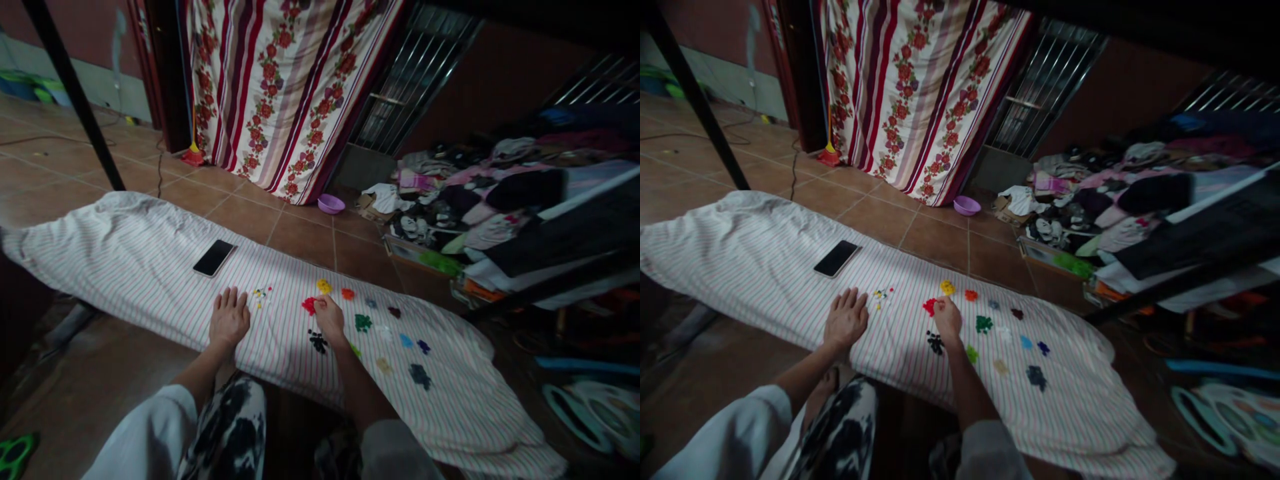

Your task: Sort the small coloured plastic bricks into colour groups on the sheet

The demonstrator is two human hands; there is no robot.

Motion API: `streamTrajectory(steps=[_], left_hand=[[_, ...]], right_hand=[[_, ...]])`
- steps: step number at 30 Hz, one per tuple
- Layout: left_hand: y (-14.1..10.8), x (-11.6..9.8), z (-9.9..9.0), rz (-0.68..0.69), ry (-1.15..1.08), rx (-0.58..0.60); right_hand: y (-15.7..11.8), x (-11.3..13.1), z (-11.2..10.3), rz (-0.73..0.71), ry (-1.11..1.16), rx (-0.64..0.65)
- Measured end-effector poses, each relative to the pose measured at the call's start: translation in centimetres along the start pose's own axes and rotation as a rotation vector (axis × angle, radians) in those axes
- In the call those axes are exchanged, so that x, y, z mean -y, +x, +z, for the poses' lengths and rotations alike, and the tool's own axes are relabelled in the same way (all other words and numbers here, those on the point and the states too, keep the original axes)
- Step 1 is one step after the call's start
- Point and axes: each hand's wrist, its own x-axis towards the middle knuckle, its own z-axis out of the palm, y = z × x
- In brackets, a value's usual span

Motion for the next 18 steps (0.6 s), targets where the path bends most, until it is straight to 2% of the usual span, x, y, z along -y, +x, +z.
streamTrajectory(steps=[8, 12, 18], left_hand=[[-0.1, -0.07, 0.08, -0.003, -0.006, -0.014], [-0.06, -0.11, 0.03, -0.006, -0.005, -0.013], [-0.1, -0.1, -0.12, -0.007, -0.026, -0.009]], right_hand=[[0.15, -0.45, 0.39, -0.003, -0.093, 0.004], [0.12, -0.58, 0.38, -0.034, -0.071, -0.018], [-0.18, -0.79, -0.08, -0.038, -0.042, 0.026]])
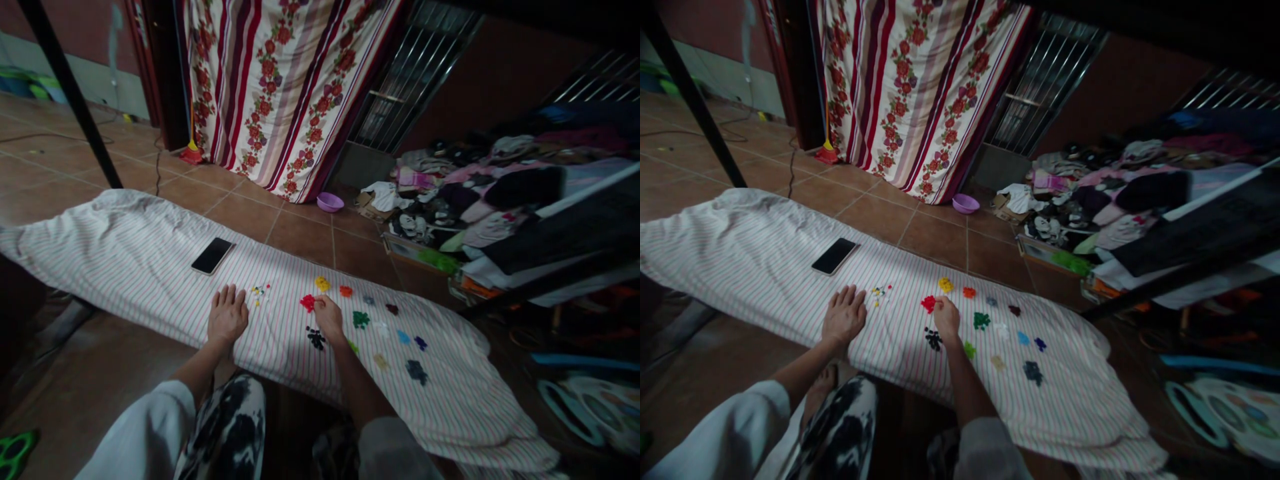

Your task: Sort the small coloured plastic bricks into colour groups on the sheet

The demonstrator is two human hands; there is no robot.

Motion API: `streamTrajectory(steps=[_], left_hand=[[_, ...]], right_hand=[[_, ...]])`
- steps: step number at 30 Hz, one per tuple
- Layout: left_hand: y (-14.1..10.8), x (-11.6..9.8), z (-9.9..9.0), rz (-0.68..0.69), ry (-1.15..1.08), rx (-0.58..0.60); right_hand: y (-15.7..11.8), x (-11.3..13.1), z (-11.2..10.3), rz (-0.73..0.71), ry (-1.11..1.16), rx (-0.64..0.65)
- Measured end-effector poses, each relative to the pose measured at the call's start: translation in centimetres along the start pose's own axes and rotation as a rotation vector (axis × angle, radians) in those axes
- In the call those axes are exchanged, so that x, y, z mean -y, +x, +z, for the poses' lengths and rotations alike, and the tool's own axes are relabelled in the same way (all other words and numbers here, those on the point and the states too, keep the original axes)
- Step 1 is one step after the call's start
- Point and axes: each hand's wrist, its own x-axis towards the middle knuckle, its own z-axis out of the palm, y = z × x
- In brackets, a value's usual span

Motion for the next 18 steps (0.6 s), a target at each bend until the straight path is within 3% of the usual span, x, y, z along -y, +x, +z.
streamTrajectory(steps=[10, 18], left_hand=[[0.1, 0.0, 0.0, -0.003, 0.026, 0.009], [0.2, 0.0, -0.2, -0.011, 0.012, 0.02]], right_hand=[[-0.1, 1.2, -0.1, -0.039, 0.057, -0.005], [-0.9, 4.5, 1.9, -0.259, 0.115, 0.03]])
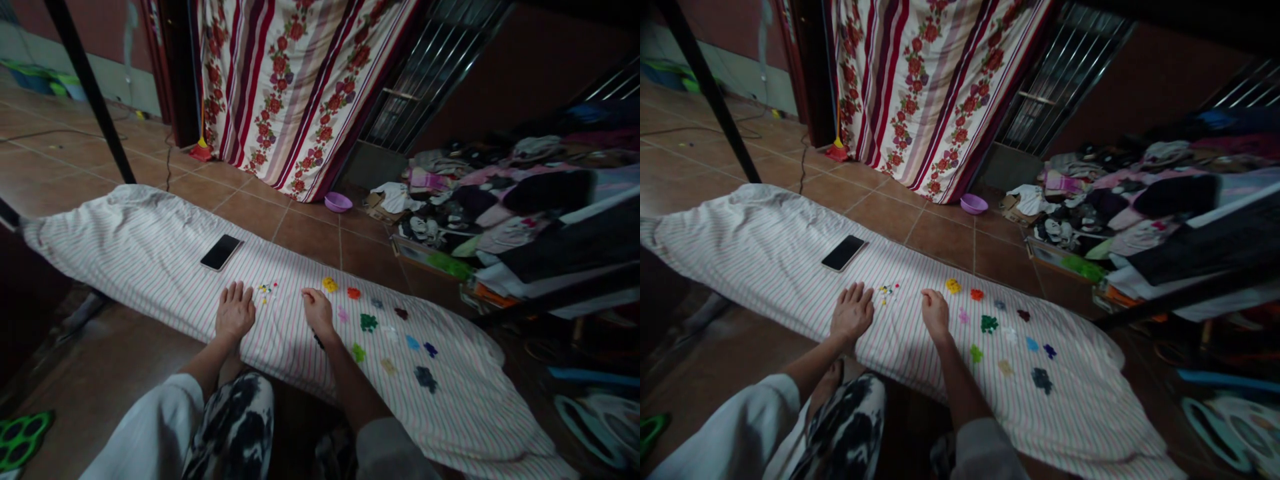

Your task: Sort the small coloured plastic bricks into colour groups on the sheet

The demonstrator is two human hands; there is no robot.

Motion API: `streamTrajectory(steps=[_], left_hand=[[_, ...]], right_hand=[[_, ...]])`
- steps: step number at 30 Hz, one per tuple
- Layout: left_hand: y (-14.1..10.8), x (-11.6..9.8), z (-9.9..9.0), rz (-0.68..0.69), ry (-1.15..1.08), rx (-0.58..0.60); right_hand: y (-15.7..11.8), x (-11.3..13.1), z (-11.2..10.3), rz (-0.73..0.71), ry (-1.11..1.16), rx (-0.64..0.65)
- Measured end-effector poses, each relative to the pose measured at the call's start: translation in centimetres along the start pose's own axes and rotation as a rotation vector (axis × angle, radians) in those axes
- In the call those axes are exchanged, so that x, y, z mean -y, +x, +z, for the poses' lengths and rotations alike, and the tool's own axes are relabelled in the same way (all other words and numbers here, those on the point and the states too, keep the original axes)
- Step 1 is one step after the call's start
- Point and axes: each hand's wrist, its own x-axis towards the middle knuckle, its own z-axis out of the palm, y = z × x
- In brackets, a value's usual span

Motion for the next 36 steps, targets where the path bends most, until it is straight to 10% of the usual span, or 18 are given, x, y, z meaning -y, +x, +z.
streamTrajectory(steps=[18, 36], left_hand=[[0.0, 0.2, 0.2, 0.014, -0.012, -0.009], [0.1, 0.1, 0.3, -0.004, -0.042, -0.008]], right_hand=[[2.0, 3.7, 5.8, -0.295, -0.216, 0.304], [3.3, 1.6, 4.5, -0.216, -0.14, 0.207]])
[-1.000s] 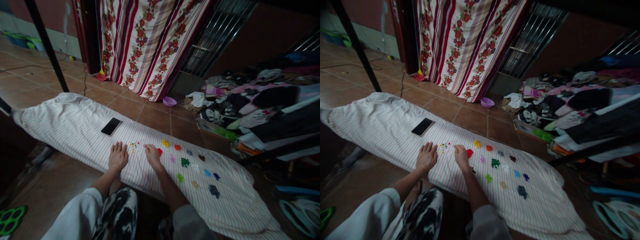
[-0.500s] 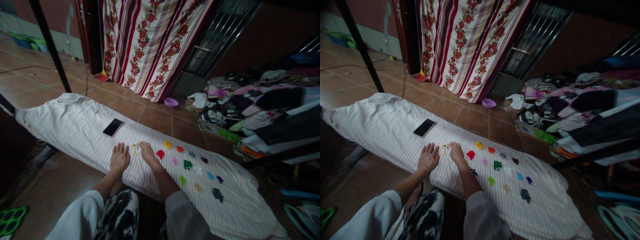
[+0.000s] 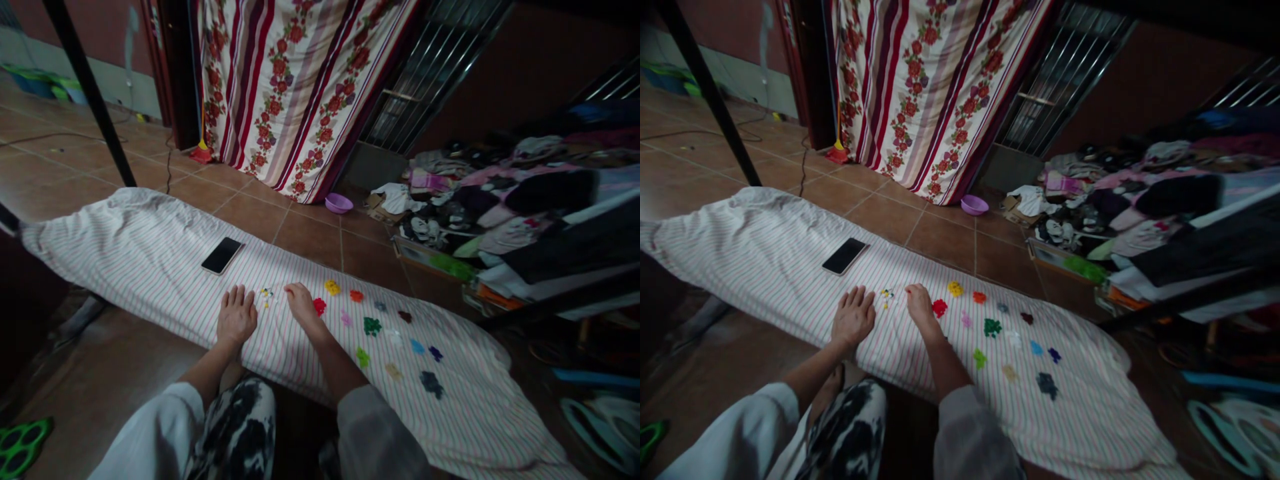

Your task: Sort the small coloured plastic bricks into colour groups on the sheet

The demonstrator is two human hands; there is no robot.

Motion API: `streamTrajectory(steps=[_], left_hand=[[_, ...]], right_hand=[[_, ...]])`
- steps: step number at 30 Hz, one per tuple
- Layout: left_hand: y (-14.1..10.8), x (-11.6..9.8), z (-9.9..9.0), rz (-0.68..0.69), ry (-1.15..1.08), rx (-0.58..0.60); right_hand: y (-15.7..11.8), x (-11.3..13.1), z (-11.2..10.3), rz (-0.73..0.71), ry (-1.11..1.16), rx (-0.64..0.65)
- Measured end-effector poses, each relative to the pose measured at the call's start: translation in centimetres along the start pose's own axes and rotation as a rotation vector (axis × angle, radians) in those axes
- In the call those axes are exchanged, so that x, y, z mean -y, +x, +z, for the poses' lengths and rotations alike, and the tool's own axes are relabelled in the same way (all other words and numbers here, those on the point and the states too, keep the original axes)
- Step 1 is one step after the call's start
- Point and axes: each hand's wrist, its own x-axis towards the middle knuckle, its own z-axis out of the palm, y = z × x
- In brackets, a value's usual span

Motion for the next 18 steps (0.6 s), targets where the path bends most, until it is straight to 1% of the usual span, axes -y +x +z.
streamTrajectory(steps=[5, 9, 14, 18], left_hand=[[0.0, 0.0, 0.0, -0.001, -0.004, 0.005], [-0.1, -0.1, -0.2, 0.007, 0.018, 0.007], [-0.1, -0.1, -0.4, 0.001, 0.027, 0.026], [0.0, -0.2, -0.4, 0.005, 0.036, 0.026]], right_hand=[[-1.2, -2.4, -2.4, 0.111, -0.025, -0.113], [-2.0, -4.7, -3.7, 0.177, -0.017, -0.2], [-2.5, -7.0, -4.5, 0.236, 0.006, -0.248], [-2.9, -7.8, -4.4, 0.25, -0.013, -0.248]])
